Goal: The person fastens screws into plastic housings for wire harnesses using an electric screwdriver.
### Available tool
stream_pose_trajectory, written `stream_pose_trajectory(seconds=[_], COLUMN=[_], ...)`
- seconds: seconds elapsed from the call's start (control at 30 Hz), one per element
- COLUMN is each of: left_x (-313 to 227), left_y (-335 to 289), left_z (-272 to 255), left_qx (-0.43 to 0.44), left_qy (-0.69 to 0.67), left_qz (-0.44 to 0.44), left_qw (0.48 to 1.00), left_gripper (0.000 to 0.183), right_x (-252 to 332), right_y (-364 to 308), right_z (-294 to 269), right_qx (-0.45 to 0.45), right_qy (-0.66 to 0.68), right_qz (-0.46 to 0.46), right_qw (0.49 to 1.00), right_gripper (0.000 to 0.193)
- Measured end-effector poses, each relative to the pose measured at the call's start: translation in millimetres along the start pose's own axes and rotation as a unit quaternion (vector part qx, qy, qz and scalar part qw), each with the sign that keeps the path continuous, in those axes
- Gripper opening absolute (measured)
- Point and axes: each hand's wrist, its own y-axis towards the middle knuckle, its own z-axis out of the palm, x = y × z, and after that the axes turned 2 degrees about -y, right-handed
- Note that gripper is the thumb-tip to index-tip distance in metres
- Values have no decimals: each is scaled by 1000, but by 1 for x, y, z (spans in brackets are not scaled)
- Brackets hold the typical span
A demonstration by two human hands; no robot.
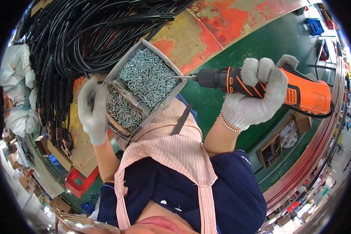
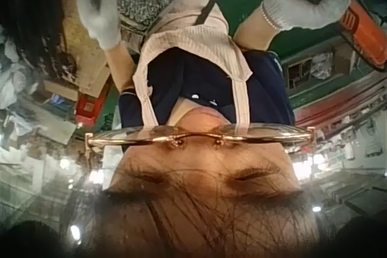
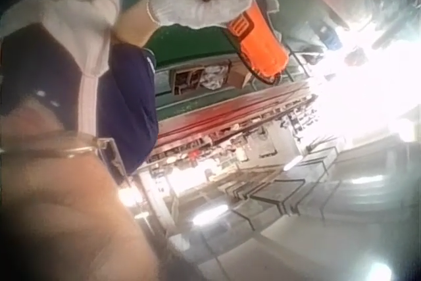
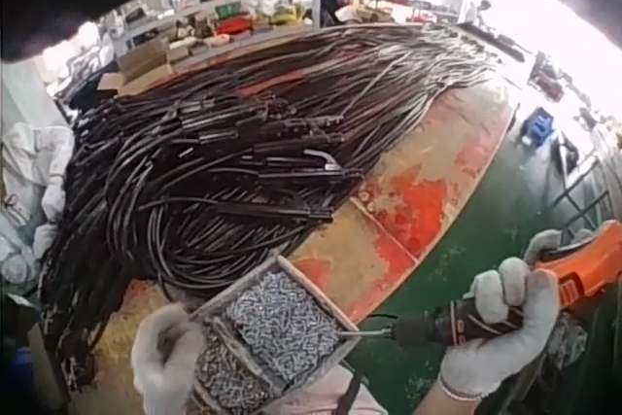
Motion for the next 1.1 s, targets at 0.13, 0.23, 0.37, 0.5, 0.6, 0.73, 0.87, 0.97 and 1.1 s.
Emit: stream_pose_trajectory(seconds=[0.13,0.23,0.37,0.5,0.6,0.73,0.87,0.97,1.1], left_x=[28,42,66,62,72,87,96,76,46], left_y=[-71,-90,-109,-103,-101,-88,-86,-74,-93], left_z=[-60,-80,-114,-155,-187,-221,-243,-249,-256], left_qx=[-163,-253,-296,-216,-203,-167,-95,-41,-37], left_qy=[-65,-31,92,436,532,600,650,659,688], left_qz=[-43,-108,-118,-133,-199,-274,-322,-324,-228], left_qw=[984,961,943,864,798,733,682,677,688], left_gripper=[33,31,31,30,32,31,32,22,19], right_x=[-28,-48,-80,-113,-132,-129,-133,-128,-139], right_y=[-22,-39,-54,-69,-68,-72,-73,-75,-101], right_z=[21,58,65,64,49,57,57,75,141], right_qx=[66,40,286,446,506,507,502,522,640], right_qy=[-61,-235,-456,-497,-575,-689,-674,-626,-497], right_qz=[103,178,348,353,208,13,-133,-246,-261], right_qw=[991,955,767,656,609,518,526,525,524], right_gripper=[30,45,78,80,76,70,66,62,49])
